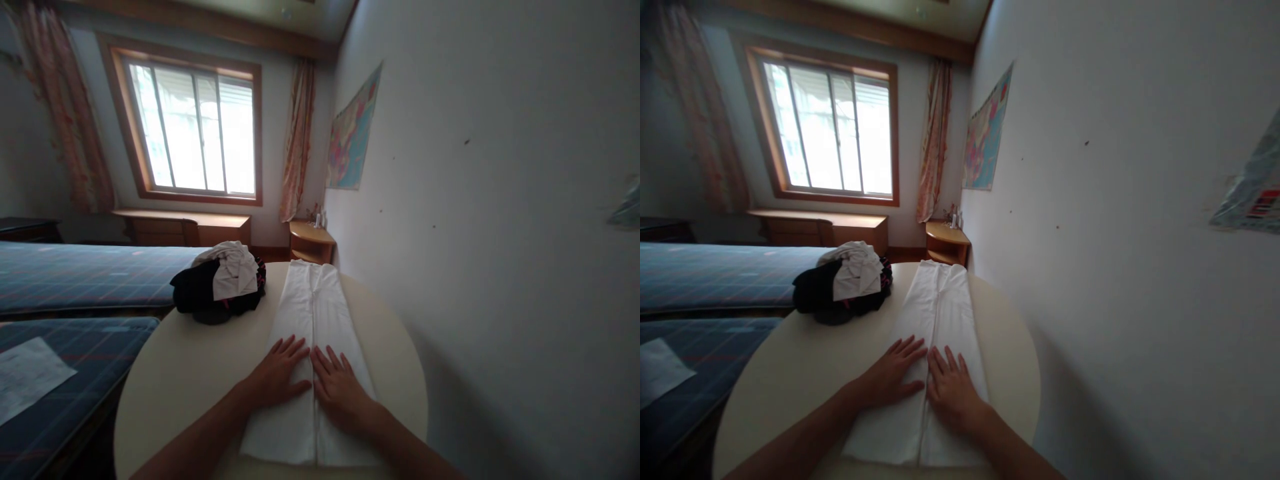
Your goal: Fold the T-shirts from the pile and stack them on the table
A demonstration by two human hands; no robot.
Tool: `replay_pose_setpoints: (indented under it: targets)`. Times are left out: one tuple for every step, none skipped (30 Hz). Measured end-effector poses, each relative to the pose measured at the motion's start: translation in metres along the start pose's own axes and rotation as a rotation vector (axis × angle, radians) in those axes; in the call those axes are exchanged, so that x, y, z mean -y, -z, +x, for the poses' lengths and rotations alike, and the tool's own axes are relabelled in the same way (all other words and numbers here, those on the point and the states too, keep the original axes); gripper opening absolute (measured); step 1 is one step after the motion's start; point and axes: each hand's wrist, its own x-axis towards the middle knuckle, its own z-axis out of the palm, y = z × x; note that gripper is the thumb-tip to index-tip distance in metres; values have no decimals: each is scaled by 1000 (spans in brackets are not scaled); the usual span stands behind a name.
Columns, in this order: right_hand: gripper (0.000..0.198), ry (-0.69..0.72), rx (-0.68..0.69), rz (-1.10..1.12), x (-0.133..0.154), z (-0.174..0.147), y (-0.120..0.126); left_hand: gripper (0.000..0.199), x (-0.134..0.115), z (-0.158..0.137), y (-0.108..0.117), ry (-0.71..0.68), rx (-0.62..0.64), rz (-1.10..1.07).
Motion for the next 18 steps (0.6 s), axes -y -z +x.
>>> replay_pose_setpoints:
  targets:
    - [61, 19, -13, 5, 3, -6, -2, 69, 0, -1, 0, -1, -2, 0]
    - [61, 37, -30, 12, 5, -12, -5, 69, 0, -2, 0, -10, -2, -4]
    - [60, 44, -49, 18, 6, -16, -7, 70, 0, -3, 0, -26, 0, -10]
    - [60, 36, -71, 23, 7, -20, -9, 72, 0, -4, 0, -46, 4, -16]
    - [61, 13, -93, 27, 7, -22, -11, 75, 0, -5, 1, -70, 10, -21]
    - [63, -20, -111, 28, 8, -24, -13, 77, 0, -6, 1, -90, 16, -24]
    - [66, -58, -125, 28, 8, -24, -14, 79, 1, -6, 1, -105, 22, -25]
    - [68, -93, -130, 27, 8, -24, -14, 80, 1, -6, 2, -114, 28, -23]
    - [70, -117, -128, 28, 8, -24, -14, 79, 1, -6, 3, -120, 35, -20]
    - [71, -123, -117, 30, 8, -24, -14, 79, 1, -6, 3, -126, 43, -17]
    - [71, -112, -104, 33, 8, -24, -13, 79, 1, -6, 4, -130, 50, -15]
    - [70, -90, -96, 39, 8, -24, -12, 78, 1, -5, 4, -135, 55, -15]
    - [69, -60, -93, 45, 9, -24, -11, 78, 1, -5, 4, -138, 60, -16]
    - [68, -29, -95, 54, 9, -25, -9, 78, 1, -5, 3, -137, 62, -17]
    - [68, -1, -99, 63, 9, -25, -8, 78, 0, -4, 3, -130, 61, -19]
    - [68, 21, -103, 73, 10, -26, -6, 77, -1, -4, 1, -117, 54, -21]
    - [68, 37, -107, 84, 10, -27, -3, 77, -2, -3, 0, -99, 41, -23]
    - [69, 52, -105, 96, 11, -29, -1, 76, -4, -3, -1, -79, 26, -26]
